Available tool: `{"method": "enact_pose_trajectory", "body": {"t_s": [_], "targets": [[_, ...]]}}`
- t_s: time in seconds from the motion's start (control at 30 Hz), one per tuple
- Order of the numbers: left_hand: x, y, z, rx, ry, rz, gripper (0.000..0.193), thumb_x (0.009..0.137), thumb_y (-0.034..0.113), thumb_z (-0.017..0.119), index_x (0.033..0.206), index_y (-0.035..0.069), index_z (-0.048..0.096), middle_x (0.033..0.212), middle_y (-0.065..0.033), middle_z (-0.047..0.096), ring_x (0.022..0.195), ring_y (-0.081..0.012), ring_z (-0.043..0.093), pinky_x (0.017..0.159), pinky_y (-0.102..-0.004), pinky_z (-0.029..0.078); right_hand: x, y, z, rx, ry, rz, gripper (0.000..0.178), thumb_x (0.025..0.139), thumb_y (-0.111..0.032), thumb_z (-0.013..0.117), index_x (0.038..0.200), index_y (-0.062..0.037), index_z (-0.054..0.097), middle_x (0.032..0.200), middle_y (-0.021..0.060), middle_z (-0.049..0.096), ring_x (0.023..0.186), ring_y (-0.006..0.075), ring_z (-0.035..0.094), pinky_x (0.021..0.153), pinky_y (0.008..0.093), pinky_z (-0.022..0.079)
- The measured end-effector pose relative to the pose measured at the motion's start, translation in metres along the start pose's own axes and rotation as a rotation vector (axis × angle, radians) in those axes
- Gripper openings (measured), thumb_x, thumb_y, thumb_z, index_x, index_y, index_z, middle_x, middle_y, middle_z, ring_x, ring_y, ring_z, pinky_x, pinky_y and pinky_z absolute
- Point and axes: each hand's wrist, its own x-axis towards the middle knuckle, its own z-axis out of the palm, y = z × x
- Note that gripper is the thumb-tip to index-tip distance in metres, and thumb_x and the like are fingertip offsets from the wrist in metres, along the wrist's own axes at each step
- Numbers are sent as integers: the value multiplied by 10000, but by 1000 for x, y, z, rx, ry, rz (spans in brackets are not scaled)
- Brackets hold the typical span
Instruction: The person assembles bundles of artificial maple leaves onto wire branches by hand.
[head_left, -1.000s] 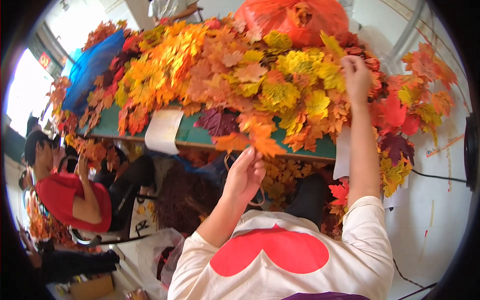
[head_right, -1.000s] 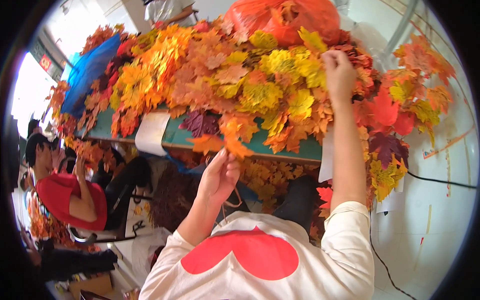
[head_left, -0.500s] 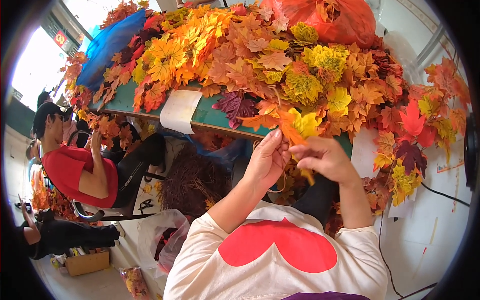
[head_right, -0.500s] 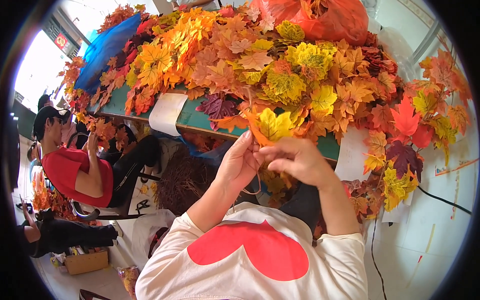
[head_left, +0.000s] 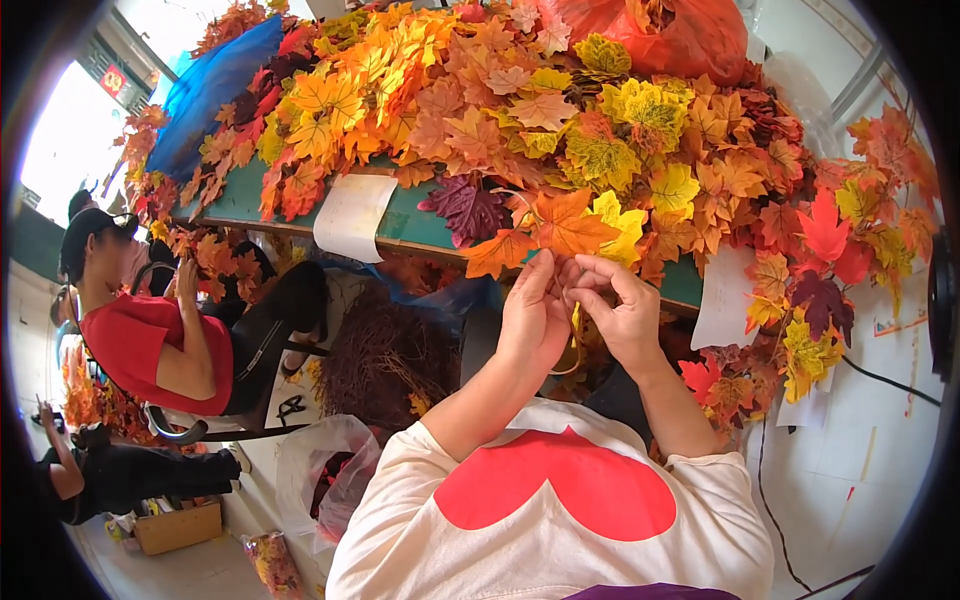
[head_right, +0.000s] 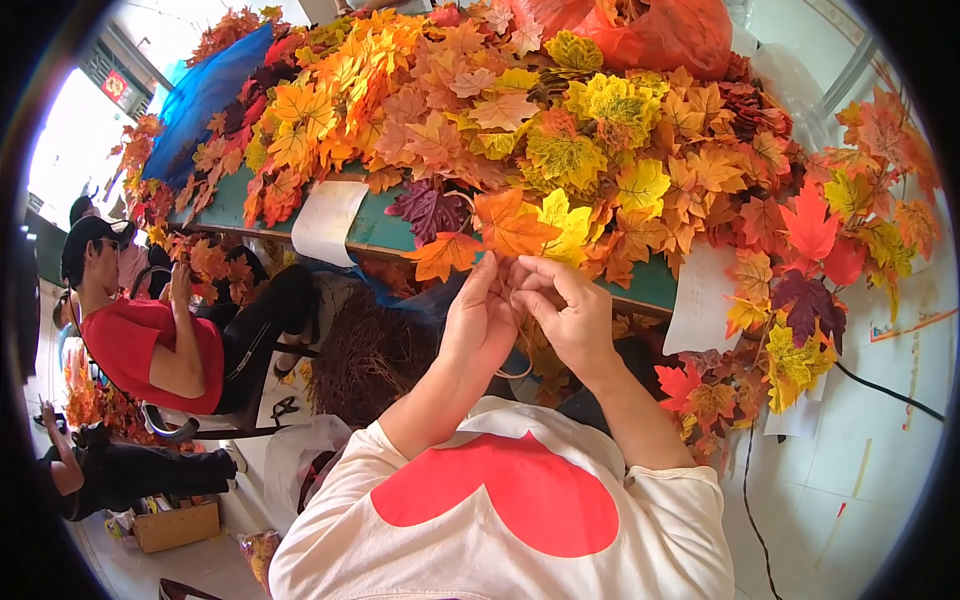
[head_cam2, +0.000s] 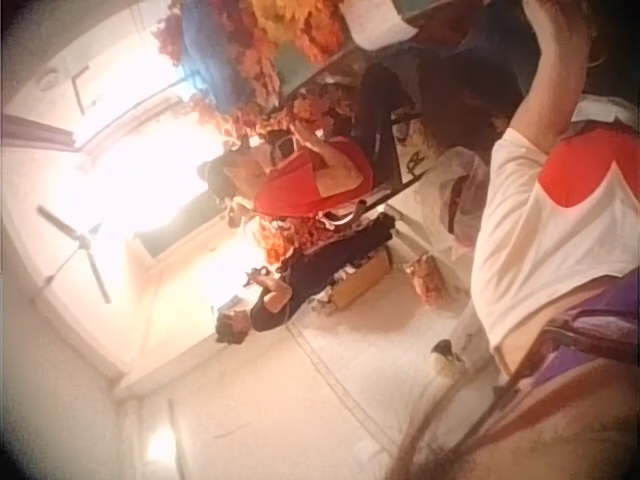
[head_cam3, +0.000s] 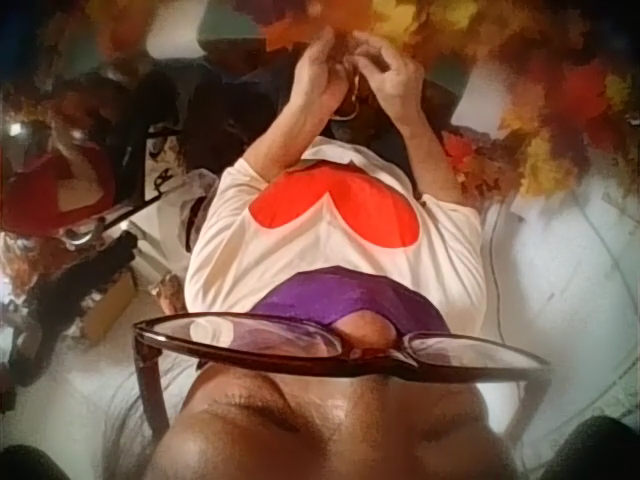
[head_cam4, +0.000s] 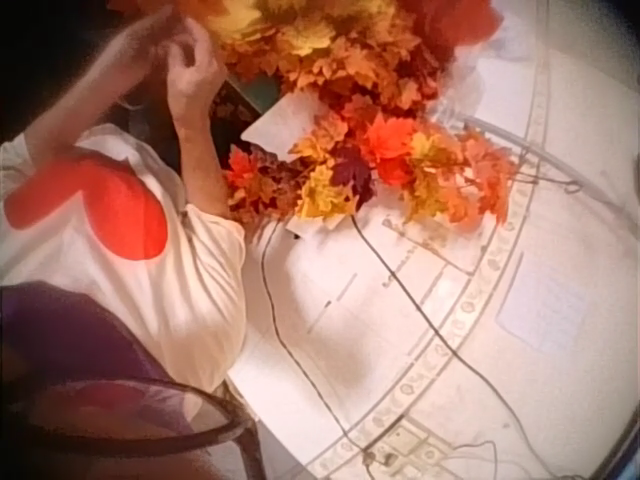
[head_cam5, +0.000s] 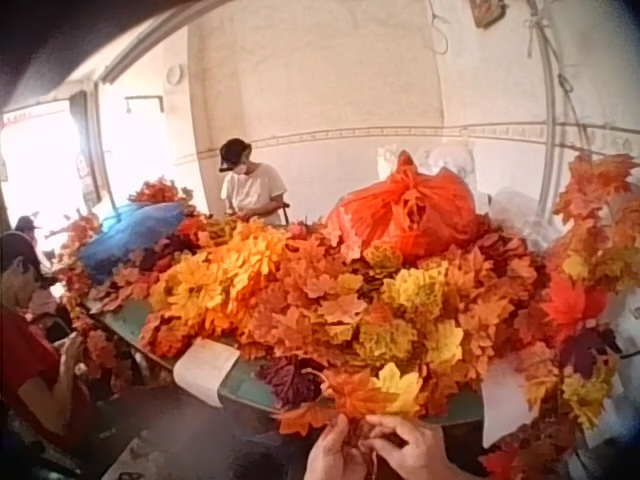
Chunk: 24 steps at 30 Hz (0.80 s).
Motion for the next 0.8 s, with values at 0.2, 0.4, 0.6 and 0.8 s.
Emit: {"method": "enact_pose_trajectory", "body": {"t_s": [0.2,0.4,0.6,0.8], "targets": [[-5,-2,5,32,-33,89,158,889,184,548,996,71,516,937,-19,550,862,-112,524,691,-229,442,0,15,4,-212,135,-160,259,677,59,681,917,-37,659,801,62,596,771,159,593,660,246,474],[-9,-3,11,11,-8,60,102,881,147,559,949,80,521,903,-12,567,822,-108,542,681,-216,437,1,12,4,-582,274,-403,240,654,-6,697,879,-89,678,856,57,613,898,251,566,885,397,359],[-12,-5,14,25,46,5,87,860,133,590,930,102,550,879,3,578,803,-99,540,706,-213,433,-3,19,-6,-705,257,-472,187,687,-28,673,859,-100,679,786,32,632,861,239,581,954,461,299],[-2,-5,0,58,-87,-10,86,841,79,606,921,98,579,879,10,594,808,-85,544,725,-202,434,-6,-2,-6,-375,164,-313,189,718,23,670,896,-40,663,764,59,630,725,180,606,745,297,466]]}}
